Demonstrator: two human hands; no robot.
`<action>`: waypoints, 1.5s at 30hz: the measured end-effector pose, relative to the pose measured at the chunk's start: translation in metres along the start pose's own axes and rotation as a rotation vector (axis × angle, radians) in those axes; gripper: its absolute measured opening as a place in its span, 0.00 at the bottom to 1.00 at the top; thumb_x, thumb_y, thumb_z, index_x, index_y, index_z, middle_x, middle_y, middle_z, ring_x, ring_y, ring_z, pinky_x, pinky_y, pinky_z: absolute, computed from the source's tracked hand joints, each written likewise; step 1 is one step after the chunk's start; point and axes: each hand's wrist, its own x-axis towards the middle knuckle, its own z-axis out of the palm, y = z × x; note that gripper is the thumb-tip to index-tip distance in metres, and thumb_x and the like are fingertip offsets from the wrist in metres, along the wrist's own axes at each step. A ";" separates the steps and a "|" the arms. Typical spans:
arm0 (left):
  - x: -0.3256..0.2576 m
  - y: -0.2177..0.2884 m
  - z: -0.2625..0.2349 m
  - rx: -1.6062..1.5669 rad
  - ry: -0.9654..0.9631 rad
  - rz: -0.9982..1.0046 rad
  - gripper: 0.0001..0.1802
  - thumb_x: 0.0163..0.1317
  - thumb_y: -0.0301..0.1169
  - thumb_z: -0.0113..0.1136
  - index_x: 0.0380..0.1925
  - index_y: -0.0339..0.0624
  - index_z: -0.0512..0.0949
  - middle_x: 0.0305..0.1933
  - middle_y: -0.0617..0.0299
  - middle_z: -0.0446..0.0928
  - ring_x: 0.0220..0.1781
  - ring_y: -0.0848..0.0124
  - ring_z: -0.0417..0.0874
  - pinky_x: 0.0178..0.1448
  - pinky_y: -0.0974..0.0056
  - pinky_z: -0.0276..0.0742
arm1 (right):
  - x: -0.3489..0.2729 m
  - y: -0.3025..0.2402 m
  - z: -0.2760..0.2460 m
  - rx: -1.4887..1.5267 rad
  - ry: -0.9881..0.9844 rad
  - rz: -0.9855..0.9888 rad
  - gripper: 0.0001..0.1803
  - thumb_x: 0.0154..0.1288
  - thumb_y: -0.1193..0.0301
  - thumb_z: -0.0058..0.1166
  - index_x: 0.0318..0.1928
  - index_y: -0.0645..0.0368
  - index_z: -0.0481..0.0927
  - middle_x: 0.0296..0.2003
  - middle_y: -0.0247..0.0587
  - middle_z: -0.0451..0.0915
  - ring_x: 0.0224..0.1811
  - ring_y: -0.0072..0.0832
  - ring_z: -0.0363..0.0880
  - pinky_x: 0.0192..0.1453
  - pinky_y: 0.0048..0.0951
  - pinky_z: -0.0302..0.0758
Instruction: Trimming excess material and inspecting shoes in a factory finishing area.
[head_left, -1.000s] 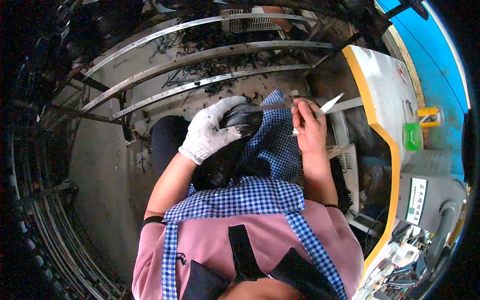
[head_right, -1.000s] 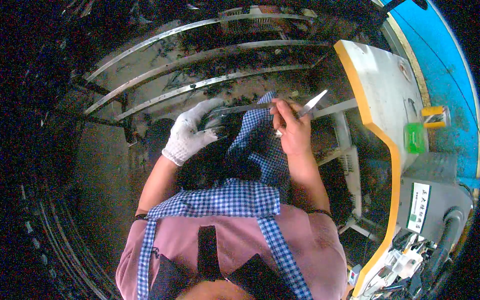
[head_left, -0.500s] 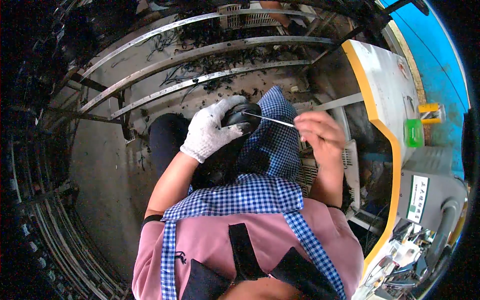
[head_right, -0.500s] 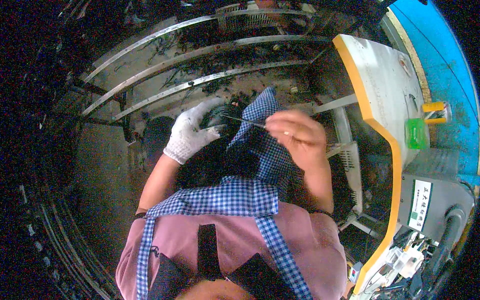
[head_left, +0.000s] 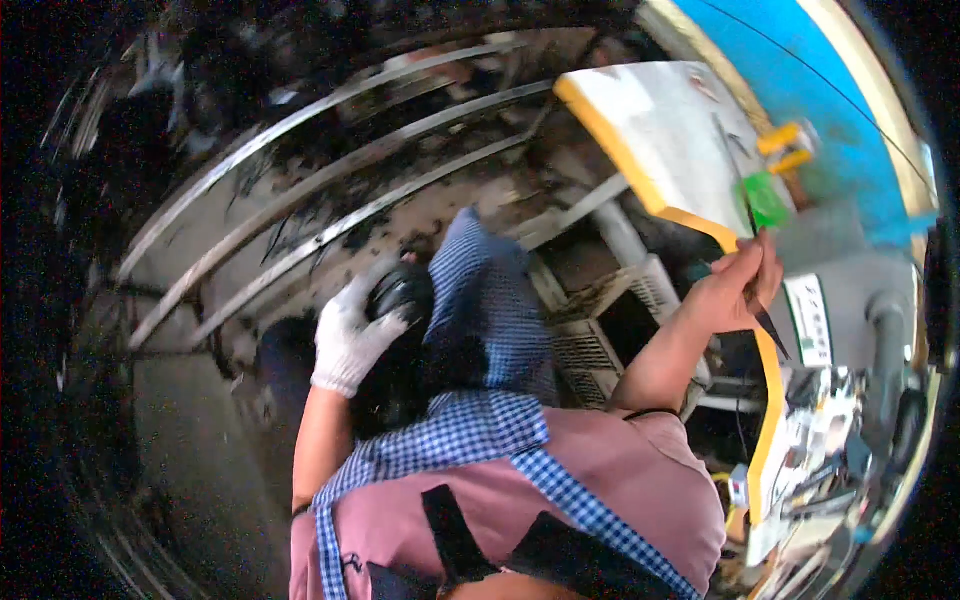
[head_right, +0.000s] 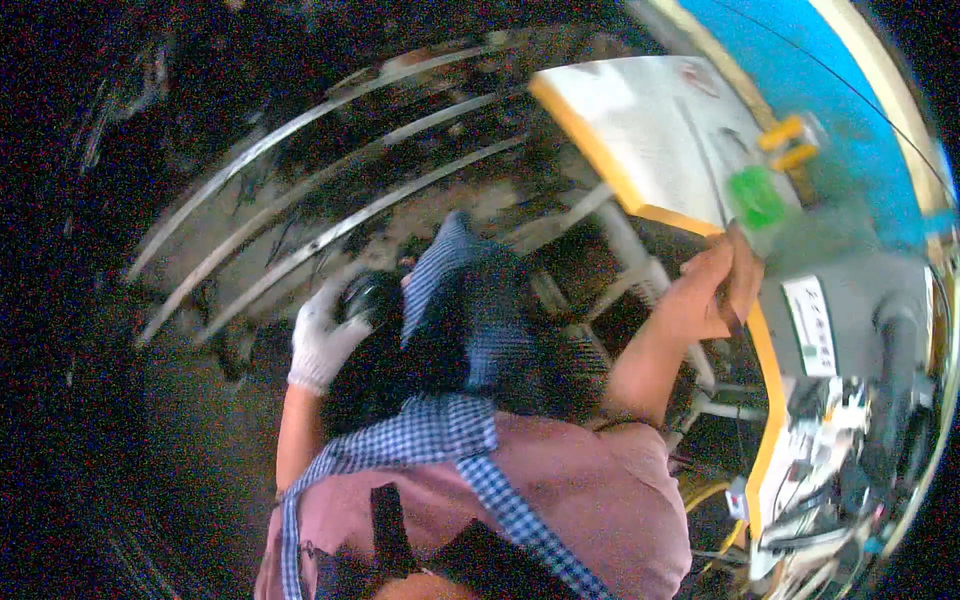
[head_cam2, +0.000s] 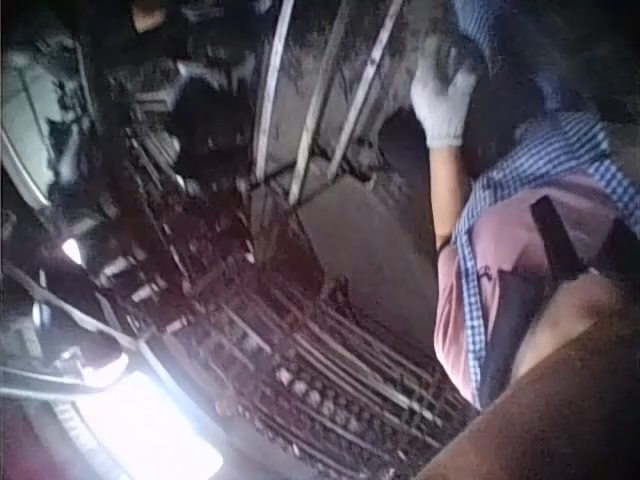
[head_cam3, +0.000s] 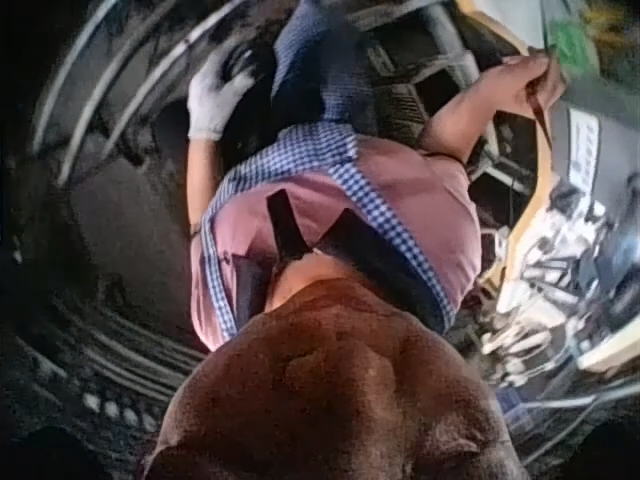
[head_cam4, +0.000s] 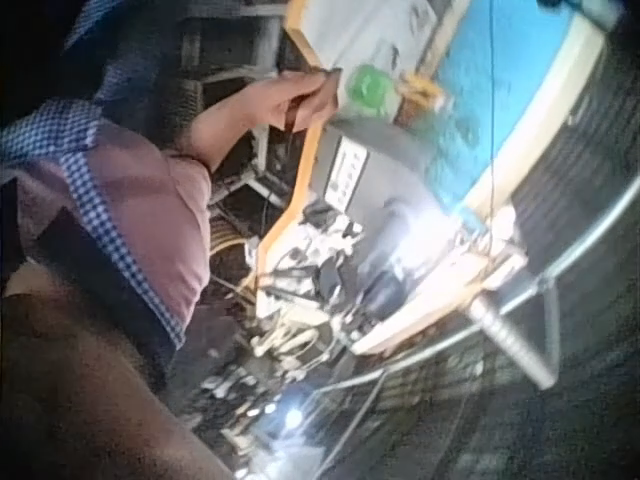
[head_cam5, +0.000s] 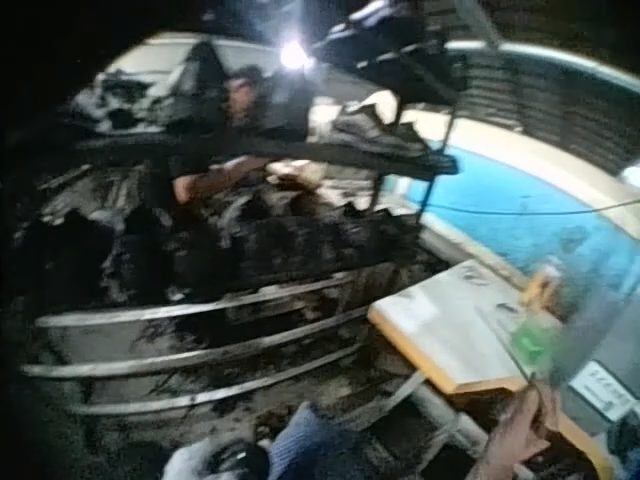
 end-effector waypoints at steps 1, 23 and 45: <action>-0.001 -0.001 0.002 0.038 0.010 0.006 0.30 0.41 0.32 0.64 0.50 0.46 0.73 0.41 0.50 0.78 0.43 0.59 0.81 0.48 0.62 0.74 | 0.011 0.002 -0.002 -0.113 0.125 0.078 0.09 0.62 0.78 0.48 0.40 0.70 0.77 0.30 0.42 0.76 0.20 0.18 0.68 0.26 0.17 0.66; 0.005 0.005 -0.009 -0.090 -0.053 0.129 0.30 0.41 0.32 0.64 0.50 0.41 0.72 0.46 0.50 0.77 0.48 0.59 0.79 0.53 0.63 0.72 | -0.051 -0.034 0.050 0.496 -1.211 0.490 0.19 0.55 0.77 0.57 0.50 0.58 0.76 0.32 0.28 0.71 0.32 0.15 0.67 0.37 0.16 0.65; -0.027 -0.004 -0.013 -0.213 -0.075 -0.032 0.36 0.39 0.38 0.69 0.52 0.37 0.70 0.47 0.53 0.77 0.49 0.65 0.78 0.54 0.64 0.71 | -0.086 -0.093 0.086 0.330 -1.607 -0.682 0.17 0.50 0.74 0.54 0.42 0.44 0.81 0.25 0.33 0.70 0.25 0.29 0.75 0.25 0.29 0.74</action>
